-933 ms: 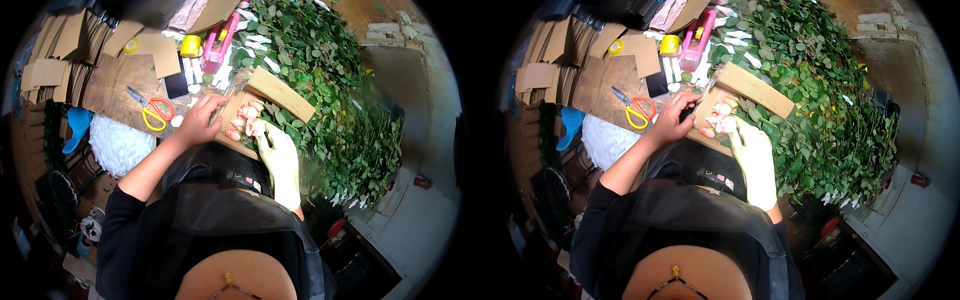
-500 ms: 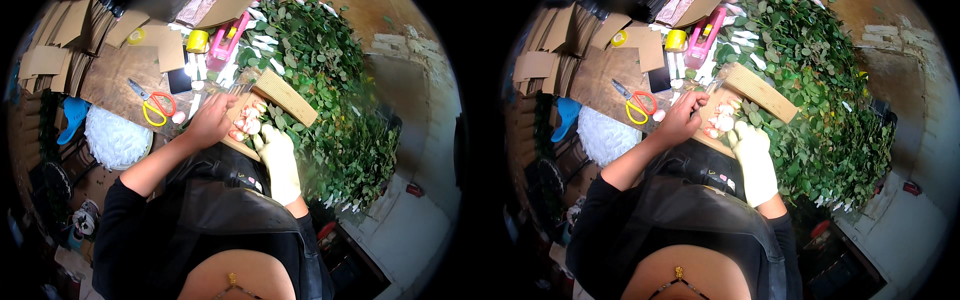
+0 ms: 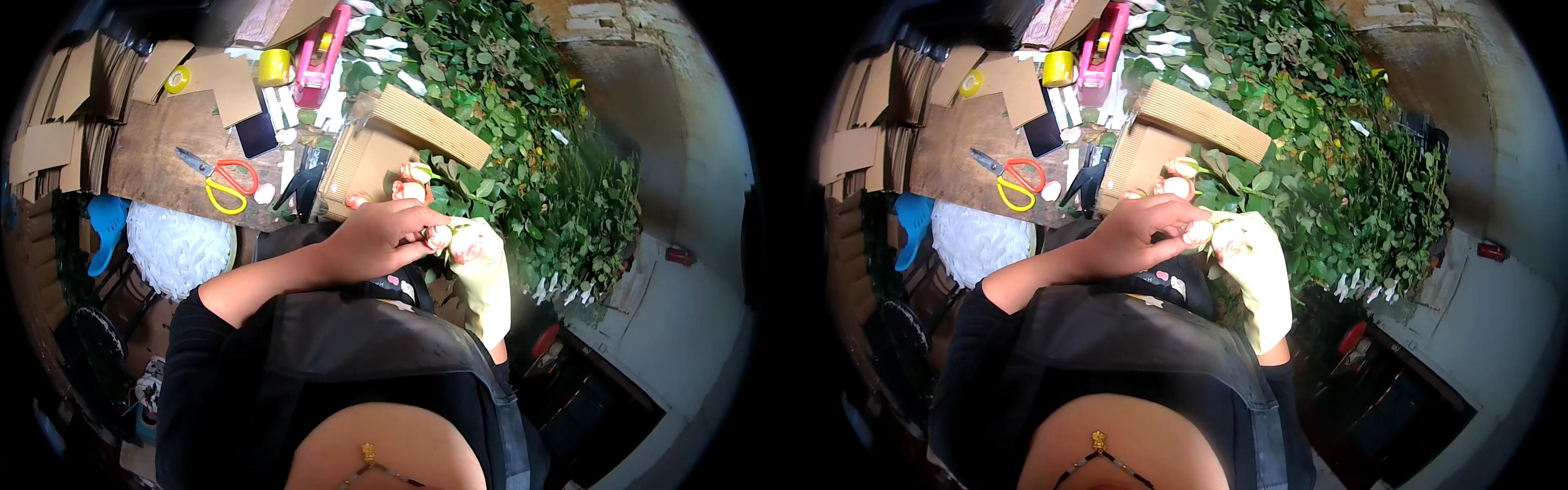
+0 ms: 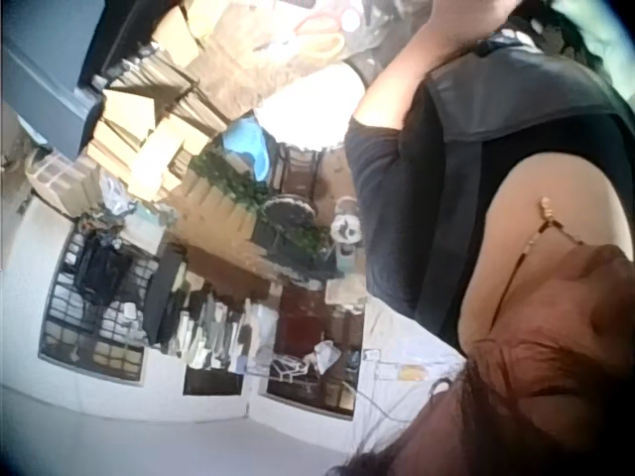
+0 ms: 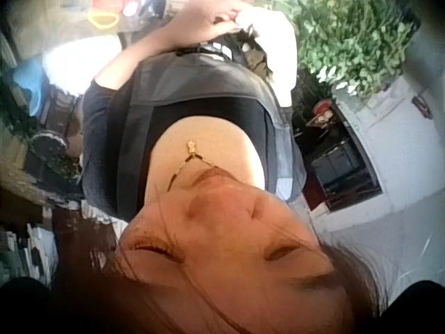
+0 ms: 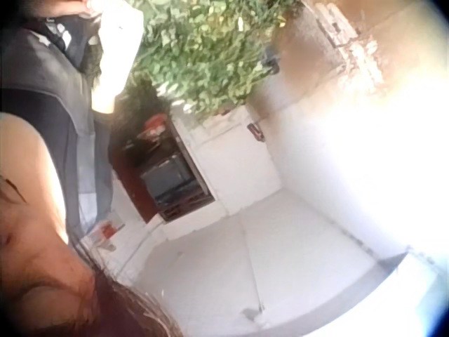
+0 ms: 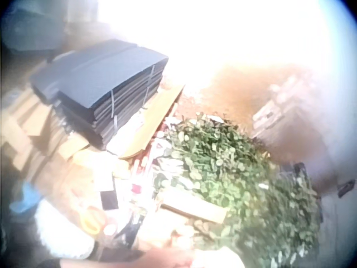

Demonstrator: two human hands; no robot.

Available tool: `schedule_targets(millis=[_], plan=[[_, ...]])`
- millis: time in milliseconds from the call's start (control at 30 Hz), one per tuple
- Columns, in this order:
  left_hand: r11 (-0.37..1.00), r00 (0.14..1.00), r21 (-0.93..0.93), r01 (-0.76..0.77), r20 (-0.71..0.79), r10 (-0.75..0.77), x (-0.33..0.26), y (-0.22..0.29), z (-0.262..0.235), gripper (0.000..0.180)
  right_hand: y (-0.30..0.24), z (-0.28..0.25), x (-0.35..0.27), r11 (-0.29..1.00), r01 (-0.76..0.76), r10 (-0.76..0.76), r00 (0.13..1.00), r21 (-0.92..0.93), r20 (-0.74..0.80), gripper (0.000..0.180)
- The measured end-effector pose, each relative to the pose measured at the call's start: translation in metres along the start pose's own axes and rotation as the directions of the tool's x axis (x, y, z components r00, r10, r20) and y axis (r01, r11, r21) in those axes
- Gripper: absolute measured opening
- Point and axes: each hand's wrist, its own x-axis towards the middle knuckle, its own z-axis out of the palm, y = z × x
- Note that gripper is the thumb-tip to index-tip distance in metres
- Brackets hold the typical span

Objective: The person packs roses into a cardboard box by hand, places a cardboard cover over them, and seals the box using a handheld tape dispenser.

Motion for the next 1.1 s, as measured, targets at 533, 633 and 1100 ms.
schedule_targets(millis=[533, 633, 1100], plan=[[0.955, 0.954, 0.224, -0.196, -0.181, 0.238, 0.000, 0.008, 0.011, 0.027, -0.034, 0.023, -0.004, 0.970, -0.214, 0.202, 0.973, -0.115, -0.107, 0.033], [0.951, 0.954, 0.235, -0.198, -0.176, 0.242, 0.003, 0.012, 0.014, 0.027, -0.043, 0.024, -0.005, 0.938, -0.300, 0.318, 0.944, 0.175, -0.084, 0.030], [0.969, 0.968, 0.208, -0.130, -0.185, 0.170, -0.002, 0.008, 0.014, 0.031, -0.062, 0.026, -0.004, 0.777, -0.418, 0.481, 0.876, 0.471, -0.017, 0.027]])
